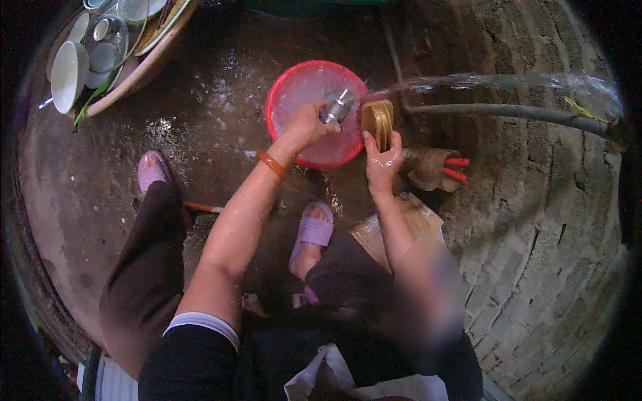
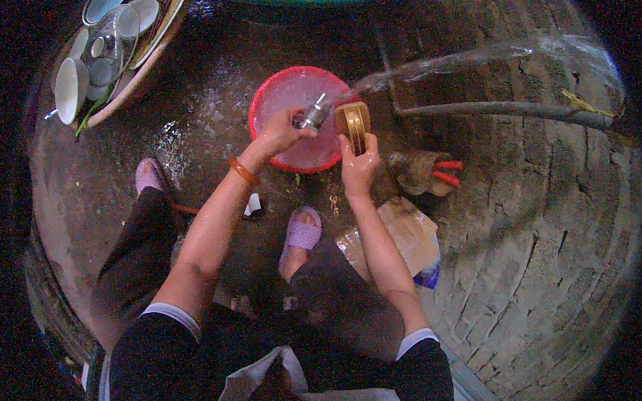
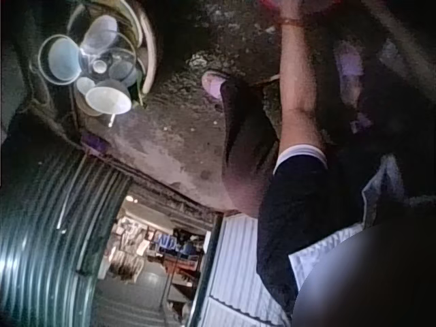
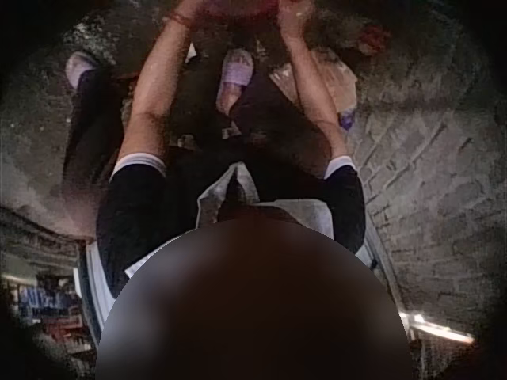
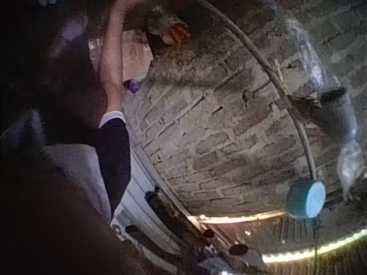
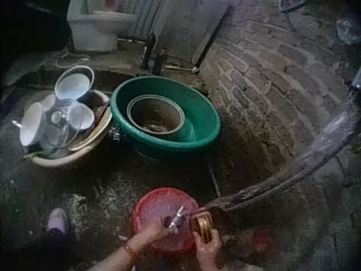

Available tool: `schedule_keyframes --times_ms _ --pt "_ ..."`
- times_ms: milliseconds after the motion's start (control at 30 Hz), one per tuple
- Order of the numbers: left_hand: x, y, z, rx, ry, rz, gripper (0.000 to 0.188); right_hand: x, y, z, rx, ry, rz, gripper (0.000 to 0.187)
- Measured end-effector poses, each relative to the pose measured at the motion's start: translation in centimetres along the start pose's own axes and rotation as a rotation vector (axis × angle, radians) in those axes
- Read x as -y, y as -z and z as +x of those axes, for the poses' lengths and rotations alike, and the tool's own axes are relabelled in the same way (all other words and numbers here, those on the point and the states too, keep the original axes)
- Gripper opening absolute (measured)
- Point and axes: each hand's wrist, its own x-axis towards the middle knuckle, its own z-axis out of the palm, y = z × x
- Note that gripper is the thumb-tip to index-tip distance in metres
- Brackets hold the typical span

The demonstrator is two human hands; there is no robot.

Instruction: The person washes a white plastic container, a metal grater, and a wooden brush under running water in a red basin. They scrub each item with their hands and rinse them thoroughly before placing them aside.

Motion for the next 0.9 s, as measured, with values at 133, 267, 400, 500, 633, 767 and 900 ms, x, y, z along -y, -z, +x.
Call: schedule_keyframes --times_ms 133,267,400,500,633,767,900 --pt "-1.0 -0.4 -0.5 0.019 0.028 0.087 0.055 -0.8 0.1 -0.1 0.183 0.086 -0.049 0.021" --pt "-1.5 -0.5 -0.3 0.089 0.114 0.105 0.054 -1.2 -0.2 1.2 0.165 0.156 -0.123 0.024" --pt "-1.1 -0.5 0.1 0.242 0.085 -0.174 0.05 -1.1 -0.4 2.5 0.09 0.038 0.01 0.024" --pt "-0.6 -0.6 0.2 0.283 0.044 -0.222 0.049 -1.1 0.2 1.9 0.162 -0.094 0.206 0.028" --pt "-0.1 -0.4 0.2 0.259 0.028 -0.184 0.055 -1.7 0.5 0.3 0.231 -0.081 0.158 0.032" --pt "-0.5 -0.4 0.1 0.131 0.005 -0.169 0.058 -2.1 -0.4 1.7 0.165 -0.064 0.147 0.03" --pt "-1.0 0.5 -0.6 0.062 0.012 -0.118 0.064 -1.7 -1.2 2.5 0.11 -0.07 0.16 0.03"
